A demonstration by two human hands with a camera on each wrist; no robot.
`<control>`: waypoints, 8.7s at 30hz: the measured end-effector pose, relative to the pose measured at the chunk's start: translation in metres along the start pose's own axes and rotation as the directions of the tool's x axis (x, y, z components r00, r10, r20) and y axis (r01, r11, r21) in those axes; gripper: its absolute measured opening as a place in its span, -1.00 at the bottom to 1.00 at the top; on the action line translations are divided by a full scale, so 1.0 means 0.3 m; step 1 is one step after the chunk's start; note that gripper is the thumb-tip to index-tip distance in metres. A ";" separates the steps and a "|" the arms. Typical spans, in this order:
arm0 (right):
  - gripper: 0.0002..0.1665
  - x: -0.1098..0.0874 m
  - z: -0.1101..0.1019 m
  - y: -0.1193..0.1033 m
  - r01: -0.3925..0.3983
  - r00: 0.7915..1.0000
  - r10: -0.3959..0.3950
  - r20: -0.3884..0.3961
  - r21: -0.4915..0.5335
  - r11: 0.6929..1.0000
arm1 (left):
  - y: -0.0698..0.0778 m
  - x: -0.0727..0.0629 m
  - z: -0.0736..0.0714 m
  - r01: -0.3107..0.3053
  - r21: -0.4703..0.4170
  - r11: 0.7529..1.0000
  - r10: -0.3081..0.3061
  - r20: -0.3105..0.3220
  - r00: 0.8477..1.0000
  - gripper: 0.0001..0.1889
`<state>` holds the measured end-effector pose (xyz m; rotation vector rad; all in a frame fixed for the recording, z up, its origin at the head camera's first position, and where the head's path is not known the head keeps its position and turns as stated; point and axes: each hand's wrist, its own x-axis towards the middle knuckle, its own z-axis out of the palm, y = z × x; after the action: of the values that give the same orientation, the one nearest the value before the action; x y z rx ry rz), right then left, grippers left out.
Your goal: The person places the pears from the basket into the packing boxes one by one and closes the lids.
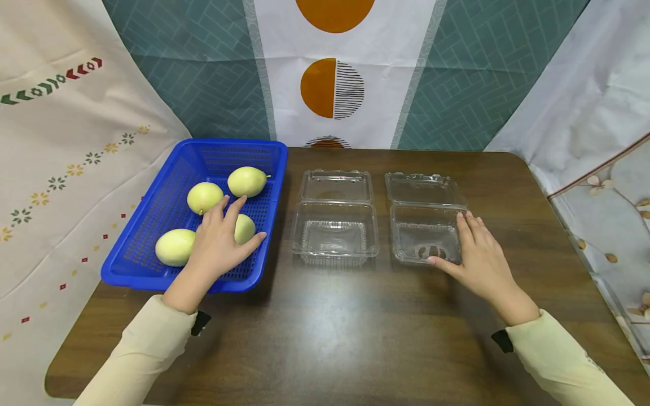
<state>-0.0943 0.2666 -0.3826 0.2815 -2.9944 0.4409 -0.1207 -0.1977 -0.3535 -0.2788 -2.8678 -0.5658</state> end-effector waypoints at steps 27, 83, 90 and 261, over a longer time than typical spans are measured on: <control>0.34 -0.014 0.022 0.061 -0.064 0.997 0.063 -0.032 -0.038 0.997 | -0.068 0.004 -0.003 0.093 0.013 0.996 -0.093 0.038 0.995 -0.22; 0.28 -0.021 0.053 0.090 -0.172 0.979 0.157 0.128 0.112 0.979 | -0.144 0.050 0.028 0.177 0.079 0.981 -0.193 0.352 0.916 -0.06; 0.28 -0.022 0.052 0.092 -0.194 0.974 0.175 0.145 0.130 0.972 | -0.146 0.056 0.038 0.175 0.037 0.984 -0.177 0.359 0.916 -0.08; 0.28 -0.013 0.083 0.121 -0.178 0.983 0.181 0.016 0.278 0.944 | 0.674 0.355 0.191 -0.087 -0.277 0.957 0.137 0.167 0.976 -0.23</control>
<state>-0.0993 0.2940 -0.4168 0.0252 -2.9553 0.8824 -0.1874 0.0240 -0.3090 -0.5618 -2.9204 -0.9546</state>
